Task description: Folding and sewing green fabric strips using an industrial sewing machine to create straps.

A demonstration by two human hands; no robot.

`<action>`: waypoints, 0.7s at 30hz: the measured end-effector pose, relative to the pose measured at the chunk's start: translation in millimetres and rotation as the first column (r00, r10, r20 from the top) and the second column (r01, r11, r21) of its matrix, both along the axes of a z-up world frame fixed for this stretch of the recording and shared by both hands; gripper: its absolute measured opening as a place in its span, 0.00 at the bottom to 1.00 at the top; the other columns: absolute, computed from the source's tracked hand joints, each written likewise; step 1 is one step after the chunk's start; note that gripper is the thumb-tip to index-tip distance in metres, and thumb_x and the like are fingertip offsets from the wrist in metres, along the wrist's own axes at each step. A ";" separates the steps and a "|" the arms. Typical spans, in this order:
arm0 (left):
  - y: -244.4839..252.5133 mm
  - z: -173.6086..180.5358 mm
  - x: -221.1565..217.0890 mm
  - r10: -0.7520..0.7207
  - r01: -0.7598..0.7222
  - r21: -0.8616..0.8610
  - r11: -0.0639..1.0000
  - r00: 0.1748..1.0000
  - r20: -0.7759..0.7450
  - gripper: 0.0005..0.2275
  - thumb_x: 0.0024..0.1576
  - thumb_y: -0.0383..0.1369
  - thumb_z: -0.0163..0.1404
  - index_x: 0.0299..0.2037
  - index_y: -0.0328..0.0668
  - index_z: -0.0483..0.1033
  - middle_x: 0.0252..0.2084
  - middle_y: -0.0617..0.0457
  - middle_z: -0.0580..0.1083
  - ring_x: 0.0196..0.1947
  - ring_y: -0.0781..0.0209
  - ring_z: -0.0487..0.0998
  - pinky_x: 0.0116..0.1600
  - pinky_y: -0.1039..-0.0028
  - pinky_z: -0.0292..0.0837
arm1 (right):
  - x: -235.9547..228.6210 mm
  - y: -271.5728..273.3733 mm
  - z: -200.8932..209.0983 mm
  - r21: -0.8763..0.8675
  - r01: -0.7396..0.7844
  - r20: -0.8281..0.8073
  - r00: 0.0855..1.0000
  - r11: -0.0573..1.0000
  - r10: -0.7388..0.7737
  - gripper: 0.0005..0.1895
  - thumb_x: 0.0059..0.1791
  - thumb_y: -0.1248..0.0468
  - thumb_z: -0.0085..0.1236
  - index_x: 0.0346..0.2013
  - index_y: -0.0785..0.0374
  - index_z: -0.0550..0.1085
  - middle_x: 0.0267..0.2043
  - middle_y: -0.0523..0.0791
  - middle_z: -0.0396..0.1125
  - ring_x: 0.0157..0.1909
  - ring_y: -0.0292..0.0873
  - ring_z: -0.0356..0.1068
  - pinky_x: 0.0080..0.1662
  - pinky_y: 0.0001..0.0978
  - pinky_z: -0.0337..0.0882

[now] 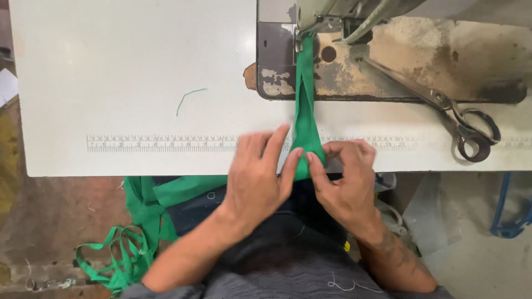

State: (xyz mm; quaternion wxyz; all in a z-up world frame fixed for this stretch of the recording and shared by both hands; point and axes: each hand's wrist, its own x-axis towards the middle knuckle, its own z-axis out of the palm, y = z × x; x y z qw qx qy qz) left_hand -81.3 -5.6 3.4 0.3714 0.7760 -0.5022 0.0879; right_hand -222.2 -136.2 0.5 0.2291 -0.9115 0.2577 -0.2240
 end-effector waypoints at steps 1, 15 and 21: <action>4.0 -4.9 -9.6 0.049 -0.049 0.000 0.999 0.988 -0.145 0.17 0.69 0.39 0.57 0.60 0.32 0.80 0.42 0.47 0.78 0.40 0.47 0.78 0.48 0.61 0.77 | -3.3 0.6 -1.2 0.098 0.048 0.050 0.997 0.994 -0.053 0.13 0.52 0.56 0.73 0.44 0.56 0.77 0.37 0.39 0.74 0.44 0.44 0.76 0.52 0.37 0.64; 6.4 -20.1 -42.4 0.042 -0.114 -0.185 0.976 0.935 -0.353 0.10 0.62 0.23 0.60 0.53 0.33 0.86 0.32 0.49 0.78 0.28 0.56 0.82 0.31 0.70 0.80 | -0.4 17.2 -5.3 0.071 -0.028 0.314 0.949 0.997 0.005 0.06 0.52 0.67 0.75 0.39 0.66 0.83 0.22 0.43 0.75 0.24 0.44 0.77 0.31 0.31 0.75; 4.2 -31.6 -40.4 -0.027 0.022 0.056 0.998 0.996 0.089 0.10 0.63 0.23 0.53 0.52 0.31 0.84 0.31 0.51 0.67 0.26 0.56 0.70 0.33 0.70 0.72 | -1.8 15.0 4.6 0.027 -0.172 0.292 0.944 0.985 0.157 0.03 0.54 0.72 0.69 0.36 0.68 0.82 0.23 0.48 0.70 0.23 0.53 0.72 0.25 0.44 0.71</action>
